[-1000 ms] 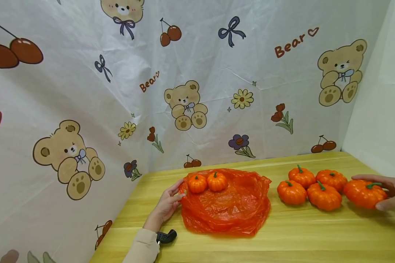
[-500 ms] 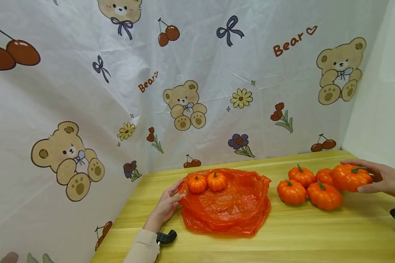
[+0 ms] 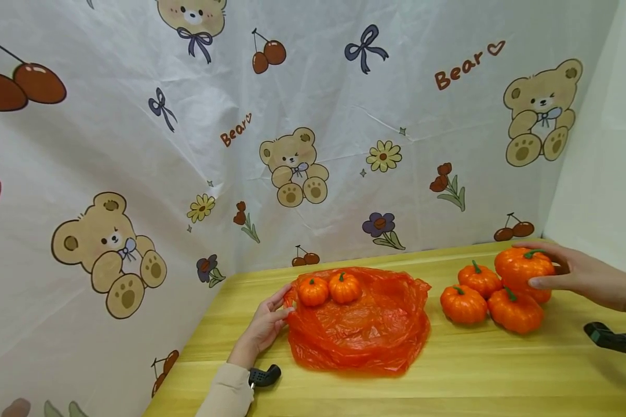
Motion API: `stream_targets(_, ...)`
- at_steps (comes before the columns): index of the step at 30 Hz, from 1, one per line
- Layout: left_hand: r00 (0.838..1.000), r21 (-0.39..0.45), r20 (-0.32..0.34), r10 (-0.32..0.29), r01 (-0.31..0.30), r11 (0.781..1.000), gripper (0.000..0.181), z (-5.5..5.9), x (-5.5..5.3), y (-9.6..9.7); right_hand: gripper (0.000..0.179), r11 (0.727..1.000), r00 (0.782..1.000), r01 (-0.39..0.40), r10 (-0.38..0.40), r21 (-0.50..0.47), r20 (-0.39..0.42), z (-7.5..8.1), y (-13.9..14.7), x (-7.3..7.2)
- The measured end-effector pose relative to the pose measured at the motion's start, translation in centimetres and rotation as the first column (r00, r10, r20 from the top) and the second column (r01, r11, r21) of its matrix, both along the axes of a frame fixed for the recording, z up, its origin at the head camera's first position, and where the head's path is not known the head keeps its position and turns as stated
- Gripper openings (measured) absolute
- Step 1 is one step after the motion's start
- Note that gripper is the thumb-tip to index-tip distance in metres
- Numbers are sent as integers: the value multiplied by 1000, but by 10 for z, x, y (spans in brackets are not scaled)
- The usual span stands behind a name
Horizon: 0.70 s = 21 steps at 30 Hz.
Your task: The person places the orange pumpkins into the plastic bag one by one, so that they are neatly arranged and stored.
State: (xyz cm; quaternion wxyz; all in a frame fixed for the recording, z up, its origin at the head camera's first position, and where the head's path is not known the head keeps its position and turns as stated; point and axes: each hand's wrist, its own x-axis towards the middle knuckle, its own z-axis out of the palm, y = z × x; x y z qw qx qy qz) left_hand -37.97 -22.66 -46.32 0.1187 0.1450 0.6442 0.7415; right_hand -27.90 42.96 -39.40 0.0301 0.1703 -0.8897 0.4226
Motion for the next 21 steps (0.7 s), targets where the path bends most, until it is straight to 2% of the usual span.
stream_targets(8, 1000, 1, -2, -3, 3, 1000, 75, -1, -2, 0, 65, 999, 999, -32, 32, 6, -19, 9, -33, -6)
stream_targets(14, 1000, -2, -3, -2, 2, 1000, 75, -1, -1, 0, 67, 999, 999, -41, 41, -8, 30, 18, -56, -6)
stream_targets(21, 1000, -9, 2, 8, -8, 1000, 74, -1, -1, 1, 72, 998, 998, -60, 60, -15, 36, 25, -79, -11)
